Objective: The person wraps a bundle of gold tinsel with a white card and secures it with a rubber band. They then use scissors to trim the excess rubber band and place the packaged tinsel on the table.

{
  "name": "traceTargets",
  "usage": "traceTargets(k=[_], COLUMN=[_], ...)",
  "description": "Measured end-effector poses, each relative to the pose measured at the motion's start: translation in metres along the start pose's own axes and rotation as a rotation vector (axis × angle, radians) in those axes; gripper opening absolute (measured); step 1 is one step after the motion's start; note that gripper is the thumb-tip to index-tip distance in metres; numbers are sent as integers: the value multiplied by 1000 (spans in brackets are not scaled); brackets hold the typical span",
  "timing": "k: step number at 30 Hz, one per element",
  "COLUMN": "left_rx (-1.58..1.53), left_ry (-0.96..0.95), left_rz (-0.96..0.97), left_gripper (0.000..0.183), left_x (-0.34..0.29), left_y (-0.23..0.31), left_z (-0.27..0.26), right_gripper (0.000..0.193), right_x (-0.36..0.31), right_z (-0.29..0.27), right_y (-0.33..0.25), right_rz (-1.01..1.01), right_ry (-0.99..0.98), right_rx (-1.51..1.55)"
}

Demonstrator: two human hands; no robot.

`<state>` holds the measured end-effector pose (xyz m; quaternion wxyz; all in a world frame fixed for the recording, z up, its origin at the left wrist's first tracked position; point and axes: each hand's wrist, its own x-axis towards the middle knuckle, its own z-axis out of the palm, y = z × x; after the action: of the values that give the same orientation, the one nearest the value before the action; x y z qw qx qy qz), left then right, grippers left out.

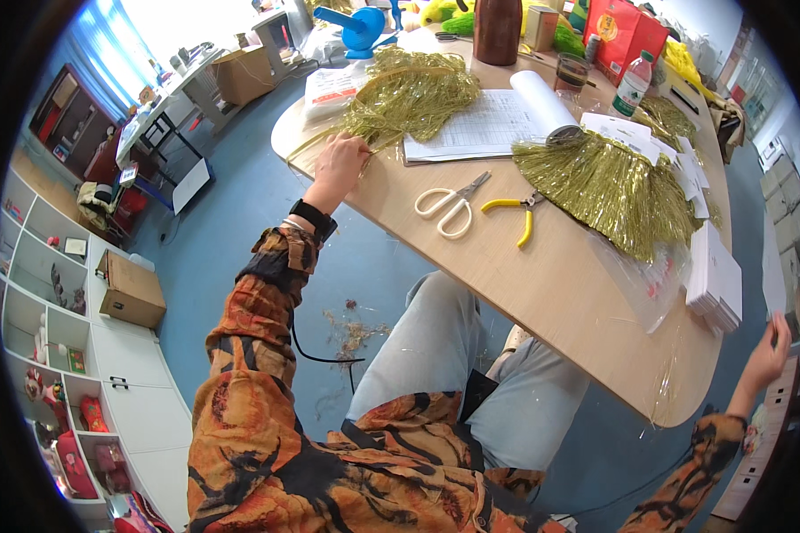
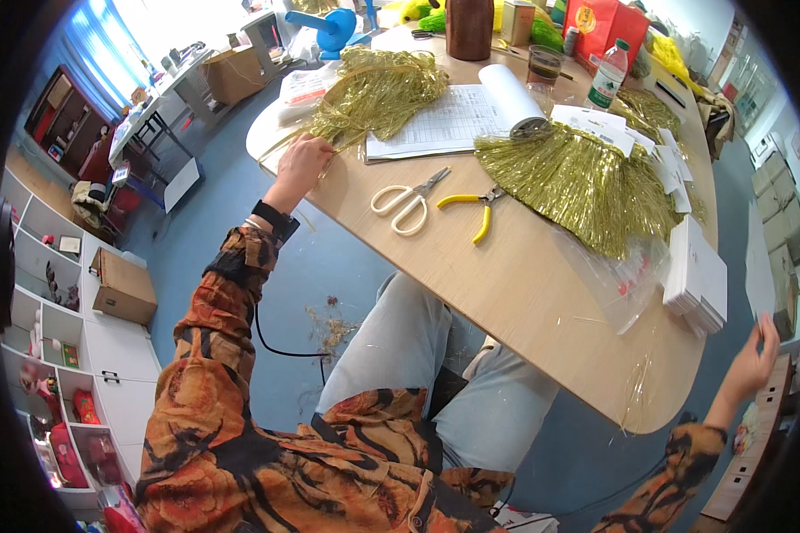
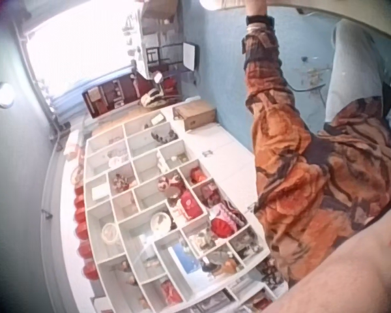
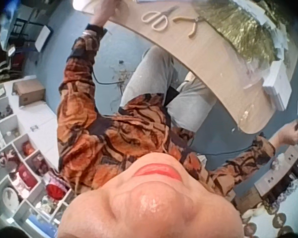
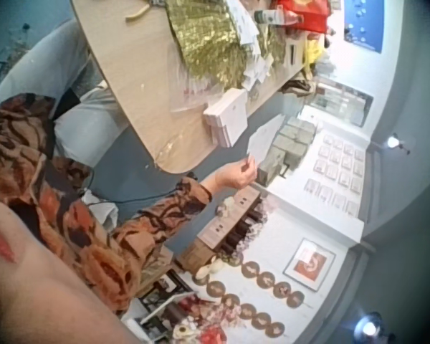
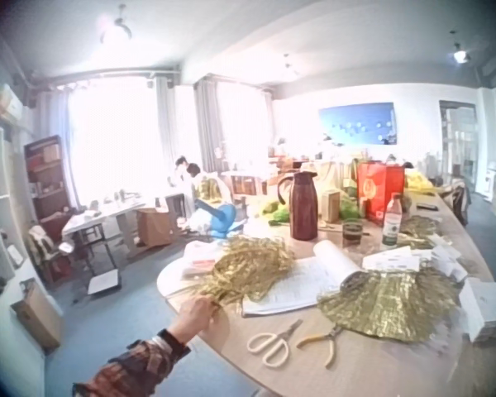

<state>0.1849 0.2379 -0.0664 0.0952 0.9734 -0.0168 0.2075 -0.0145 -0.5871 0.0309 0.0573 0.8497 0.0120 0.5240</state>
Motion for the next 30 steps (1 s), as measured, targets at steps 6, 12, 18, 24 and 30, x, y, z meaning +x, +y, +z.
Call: traceTargets(k=[6, 12, 18, 24, 30], left_rx=[-179, -680, -735, -1191, -1028], left_ry=[81, 472, 579, 252, -139], left_rz=[-19, -98, 25, 6, 29], left_gripper=[17, 26, 17, 11, 11], left_x=[-3, -12, -59, -136, -215], left_y=[-4, -8, 31, 89, 168], left_z=[-9, -63, -125, -166, -167], right_gripper=[18, 21, 20, 33, 32], right_x=[-35, -33, -14, -25, -54], right_z=[63, 46, -18, -99, -104], right_y=[-12, -17, -4, -78, -213], right_rz=[281, 274, 227, 690, 533], right_ry=[-698, -288, 191, 39, -573], right_rx=[12, 161, 185, 1076, 2301])
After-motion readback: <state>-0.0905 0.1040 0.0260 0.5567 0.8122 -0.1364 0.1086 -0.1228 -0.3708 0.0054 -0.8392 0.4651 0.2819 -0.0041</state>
